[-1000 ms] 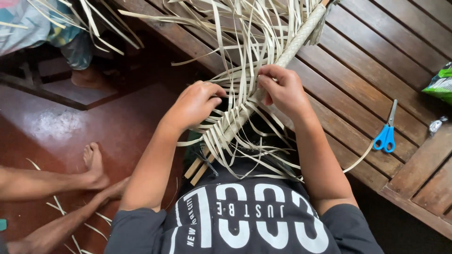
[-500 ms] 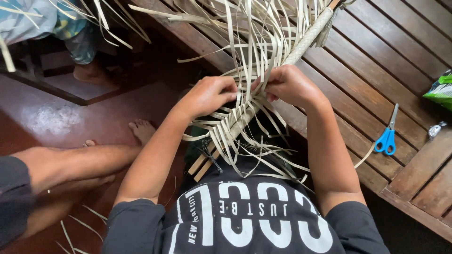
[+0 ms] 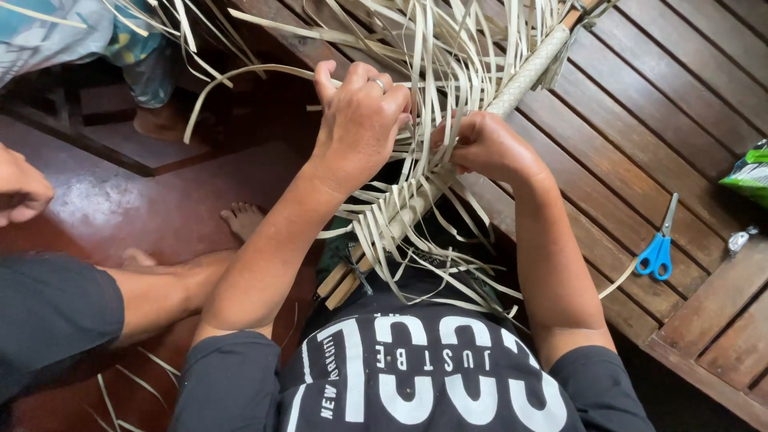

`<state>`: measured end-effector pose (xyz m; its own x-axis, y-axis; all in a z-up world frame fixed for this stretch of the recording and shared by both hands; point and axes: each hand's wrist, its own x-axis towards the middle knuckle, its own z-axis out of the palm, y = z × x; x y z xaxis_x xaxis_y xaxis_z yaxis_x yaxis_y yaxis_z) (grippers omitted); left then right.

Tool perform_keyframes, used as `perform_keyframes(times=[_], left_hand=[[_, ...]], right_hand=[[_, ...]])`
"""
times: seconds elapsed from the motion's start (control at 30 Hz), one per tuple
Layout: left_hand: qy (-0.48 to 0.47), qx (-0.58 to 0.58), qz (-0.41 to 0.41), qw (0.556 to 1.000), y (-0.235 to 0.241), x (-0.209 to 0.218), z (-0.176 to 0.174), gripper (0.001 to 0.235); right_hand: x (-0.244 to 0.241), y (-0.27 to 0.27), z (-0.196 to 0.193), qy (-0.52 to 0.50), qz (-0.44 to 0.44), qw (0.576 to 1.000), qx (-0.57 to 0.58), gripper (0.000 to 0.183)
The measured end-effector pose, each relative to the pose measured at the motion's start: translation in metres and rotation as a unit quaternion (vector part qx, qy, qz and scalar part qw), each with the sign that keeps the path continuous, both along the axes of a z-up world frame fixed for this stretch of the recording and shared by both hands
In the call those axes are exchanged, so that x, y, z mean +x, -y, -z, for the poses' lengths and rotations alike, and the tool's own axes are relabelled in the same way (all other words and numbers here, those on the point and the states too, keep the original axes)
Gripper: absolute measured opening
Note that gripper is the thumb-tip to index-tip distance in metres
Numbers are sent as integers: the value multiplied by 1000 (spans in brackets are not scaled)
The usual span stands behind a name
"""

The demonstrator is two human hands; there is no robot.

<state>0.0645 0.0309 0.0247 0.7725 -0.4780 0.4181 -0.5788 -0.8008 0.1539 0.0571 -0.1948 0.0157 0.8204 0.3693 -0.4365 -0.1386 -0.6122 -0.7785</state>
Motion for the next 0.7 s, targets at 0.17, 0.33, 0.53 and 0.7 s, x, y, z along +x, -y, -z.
perform_keyframes(times=[0.17, 0.33, 0.53, 0.7], left_hand=[[73, -28, 12, 997, 11, -5, -18, 18], [190, -85, 29, 978, 28, -37, -49, 26], [-49, -97, 92, 990, 33, -53, 19, 6], [-28, -7, 12, 1000, 55, -38, 43, 38]], right_hand=[[0, -3, 3, 44, -17, 999, -21, 28], [-1, 8, 42, 43, 41, 998, 10, 14], [-6, 11, 79, 26, 198, 970, 142, 12], [-11, 5, 85, 34, 267, 942, 200, 7]])
